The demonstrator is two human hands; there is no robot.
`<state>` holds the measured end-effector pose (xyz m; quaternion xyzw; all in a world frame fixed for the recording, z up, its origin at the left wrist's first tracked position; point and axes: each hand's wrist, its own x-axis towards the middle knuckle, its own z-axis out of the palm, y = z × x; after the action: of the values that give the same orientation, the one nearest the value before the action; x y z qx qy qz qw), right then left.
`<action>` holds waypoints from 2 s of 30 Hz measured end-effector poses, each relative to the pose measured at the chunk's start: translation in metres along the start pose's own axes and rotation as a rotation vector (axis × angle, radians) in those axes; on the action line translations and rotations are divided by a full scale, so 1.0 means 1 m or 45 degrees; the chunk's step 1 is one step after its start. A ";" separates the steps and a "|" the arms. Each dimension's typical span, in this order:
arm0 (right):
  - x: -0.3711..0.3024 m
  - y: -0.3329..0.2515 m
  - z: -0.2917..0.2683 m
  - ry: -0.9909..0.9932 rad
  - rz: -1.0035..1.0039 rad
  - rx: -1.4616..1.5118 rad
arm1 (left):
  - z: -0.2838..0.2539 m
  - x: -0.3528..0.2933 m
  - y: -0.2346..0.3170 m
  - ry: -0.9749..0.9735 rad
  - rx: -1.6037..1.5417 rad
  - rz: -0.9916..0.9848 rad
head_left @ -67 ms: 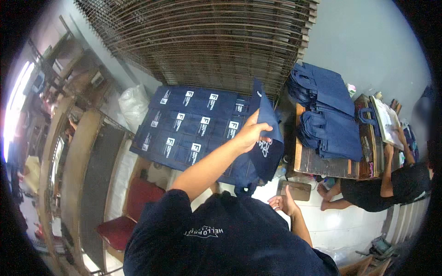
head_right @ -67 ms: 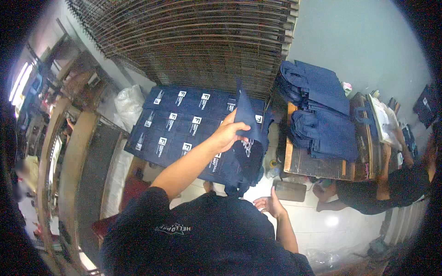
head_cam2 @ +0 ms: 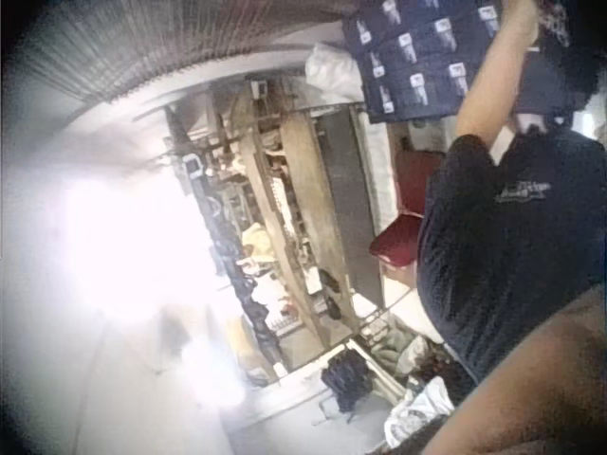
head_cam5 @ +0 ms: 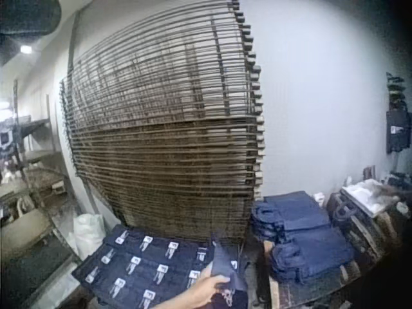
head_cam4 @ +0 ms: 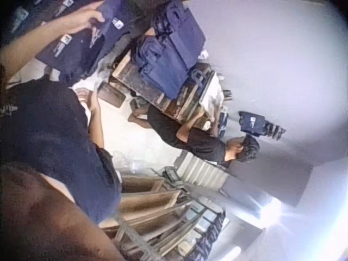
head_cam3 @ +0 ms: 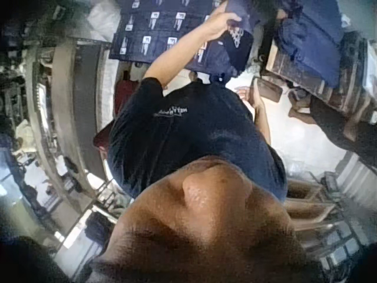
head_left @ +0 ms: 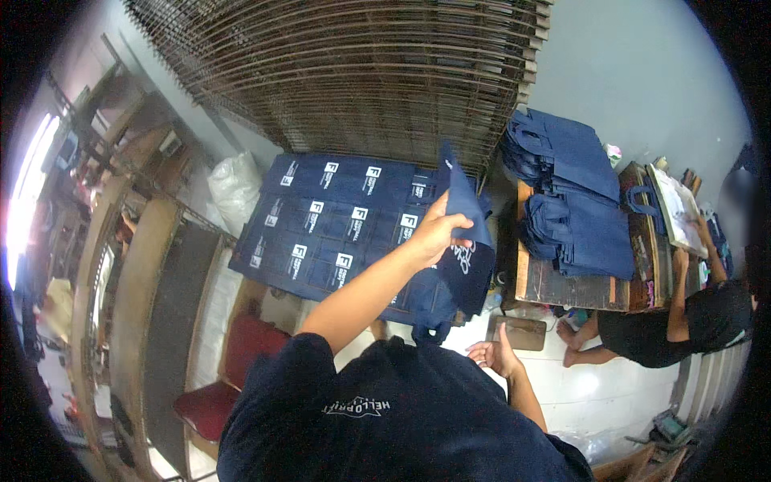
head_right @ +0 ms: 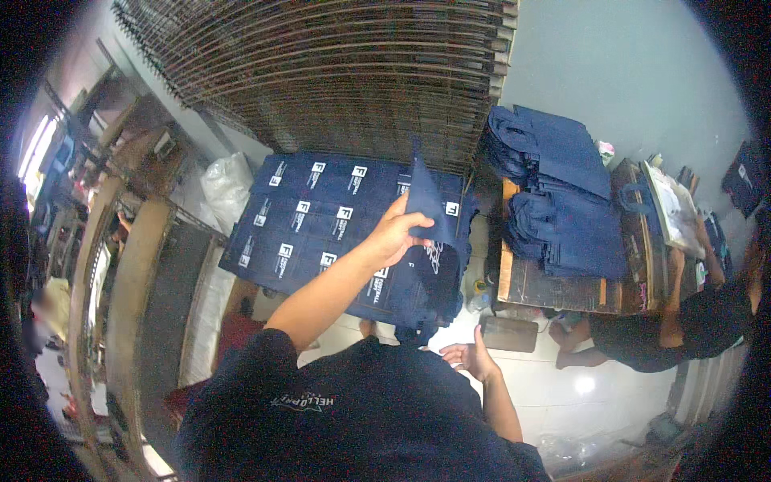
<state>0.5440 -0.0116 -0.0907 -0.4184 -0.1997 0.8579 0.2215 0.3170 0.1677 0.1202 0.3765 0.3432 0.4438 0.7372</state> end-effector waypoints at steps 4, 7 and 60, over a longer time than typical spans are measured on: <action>0.012 -0.037 0.042 -0.240 -0.278 0.311 | -0.028 -0.014 0.022 0.052 -0.076 -0.013; 0.030 -0.061 0.041 -0.258 -0.418 0.532 | -0.062 -0.034 0.036 0.135 -0.054 -0.101; 0.435 -0.242 -0.132 1.226 -0.355 -0.334 | -0.527 -0.202 -0.199 0.756 1.477 -1.231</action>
<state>0.4624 0.4461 -0.3116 -0.7595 -0.2350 0.4981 0.3462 -0.1215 0.0513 -0.2692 0.3754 0.8247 -0.0909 0.4132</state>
